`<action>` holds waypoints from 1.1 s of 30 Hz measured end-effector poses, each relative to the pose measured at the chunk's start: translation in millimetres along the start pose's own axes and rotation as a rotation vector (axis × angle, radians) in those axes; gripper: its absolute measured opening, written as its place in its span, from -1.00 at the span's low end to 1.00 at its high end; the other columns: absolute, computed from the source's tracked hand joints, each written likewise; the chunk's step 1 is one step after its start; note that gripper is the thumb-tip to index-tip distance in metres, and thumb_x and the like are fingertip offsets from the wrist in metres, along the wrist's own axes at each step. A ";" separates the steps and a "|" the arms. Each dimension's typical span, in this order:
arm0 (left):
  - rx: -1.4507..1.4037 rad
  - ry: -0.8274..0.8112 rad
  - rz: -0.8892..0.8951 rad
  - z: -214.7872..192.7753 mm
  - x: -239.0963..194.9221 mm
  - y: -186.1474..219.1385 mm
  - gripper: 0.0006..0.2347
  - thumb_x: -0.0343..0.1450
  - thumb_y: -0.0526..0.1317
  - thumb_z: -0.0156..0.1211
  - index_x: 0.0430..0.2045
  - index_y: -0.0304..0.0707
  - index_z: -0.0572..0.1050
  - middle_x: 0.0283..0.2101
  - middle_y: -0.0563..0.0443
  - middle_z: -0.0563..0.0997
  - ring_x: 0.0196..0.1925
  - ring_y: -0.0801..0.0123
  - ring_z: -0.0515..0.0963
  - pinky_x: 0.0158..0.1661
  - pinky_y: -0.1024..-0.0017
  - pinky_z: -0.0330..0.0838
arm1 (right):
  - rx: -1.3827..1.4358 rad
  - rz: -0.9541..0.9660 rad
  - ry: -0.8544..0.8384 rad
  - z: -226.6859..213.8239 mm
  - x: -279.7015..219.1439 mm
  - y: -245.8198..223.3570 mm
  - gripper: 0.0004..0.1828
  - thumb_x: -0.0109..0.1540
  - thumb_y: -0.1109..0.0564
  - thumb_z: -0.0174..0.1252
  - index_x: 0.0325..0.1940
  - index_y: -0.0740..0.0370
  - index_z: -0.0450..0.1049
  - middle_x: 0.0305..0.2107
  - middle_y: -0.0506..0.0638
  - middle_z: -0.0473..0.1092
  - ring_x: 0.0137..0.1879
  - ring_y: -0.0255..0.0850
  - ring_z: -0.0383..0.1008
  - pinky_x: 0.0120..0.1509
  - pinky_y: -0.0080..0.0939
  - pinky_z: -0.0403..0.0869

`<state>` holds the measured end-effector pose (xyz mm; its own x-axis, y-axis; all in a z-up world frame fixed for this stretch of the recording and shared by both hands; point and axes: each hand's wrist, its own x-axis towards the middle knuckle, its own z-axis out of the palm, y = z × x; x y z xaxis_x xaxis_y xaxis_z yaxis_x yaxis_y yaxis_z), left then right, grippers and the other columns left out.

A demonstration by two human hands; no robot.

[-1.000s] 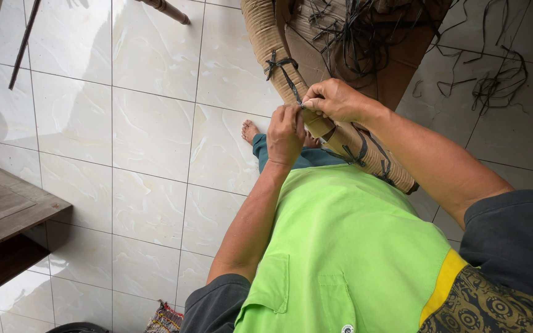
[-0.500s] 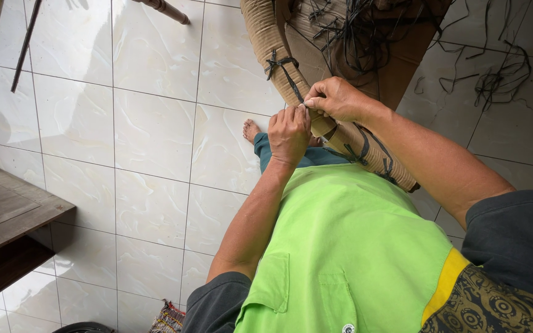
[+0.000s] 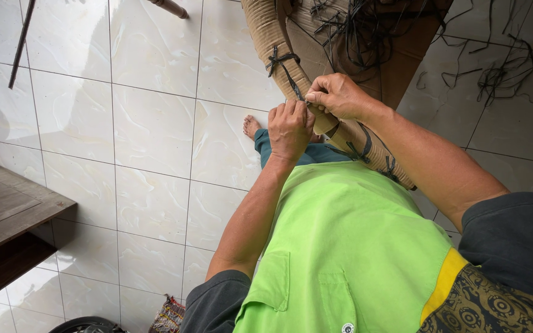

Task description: Wrapping a wooden chair frame with cardboard and securing it with plastic ties

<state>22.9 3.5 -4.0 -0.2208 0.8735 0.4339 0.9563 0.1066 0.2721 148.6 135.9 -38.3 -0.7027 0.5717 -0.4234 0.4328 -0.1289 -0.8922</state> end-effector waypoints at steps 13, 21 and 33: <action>-0.610 -0.459 -0.647 -9.5 -13.0 -7.4 -0.91 0.28 -0.20 0.18 -0.53 -0.17 0.56 -0.55 -0.11 0.55 -0.35 -0.09 0.65 -0.29 0.16 0.47 | -0.387 -0.320 0.173 4.5 -8.6 -2.7 -0.73 0.45 0.05 0.17 -0.27 0.24 0.42 -0.47 0.17 0.41 -0.25 0.20 0.51 -0.20 0.12 0.47; -0.708 -0.707 -0.810 -12.4 -12.9 -17.6 -0.83 0.30 -0.05 0.15 -0.47 -0.04 0.61 -0.55 -0.03 0.63 -0.29 0.02 0.68 -0.20 0.14 0.47 | -0.207 -0.230 0.265 10.4 -25.0 -4.0 -0.82 0.40 0.11 0.18 -0.21 0.27 0.45 -0.44 0.28 0.45 -0.20 0.31 0.51 -0.15 0.23 0.44; -0.812 -0.712 -1.251 -81.1 -38.2 -138.3 -0.71 0.36 -0.10 0.26 -0.23 -0.37 0.61 -0.24 -0.17 0.65 -0.30 0.22 0.66 -0.18 0.36 0.49 | 0.270 0.306 0.299 -2.0 -42.4 9.2 -0.71 0.42 0.18 -0.06 0.14 0.37 0.44 -0.25 0.23 0.59 -0.26 -0.21 0.60 -0.22 -0.35 0.56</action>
<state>-116.4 -83.1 11.4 -0.3826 0.4957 -0.7797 -0.1294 0.8068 0.5765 183.5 112.1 -28.2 -0.3570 0.6770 -0.6436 0.4041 -0.5093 -0.7598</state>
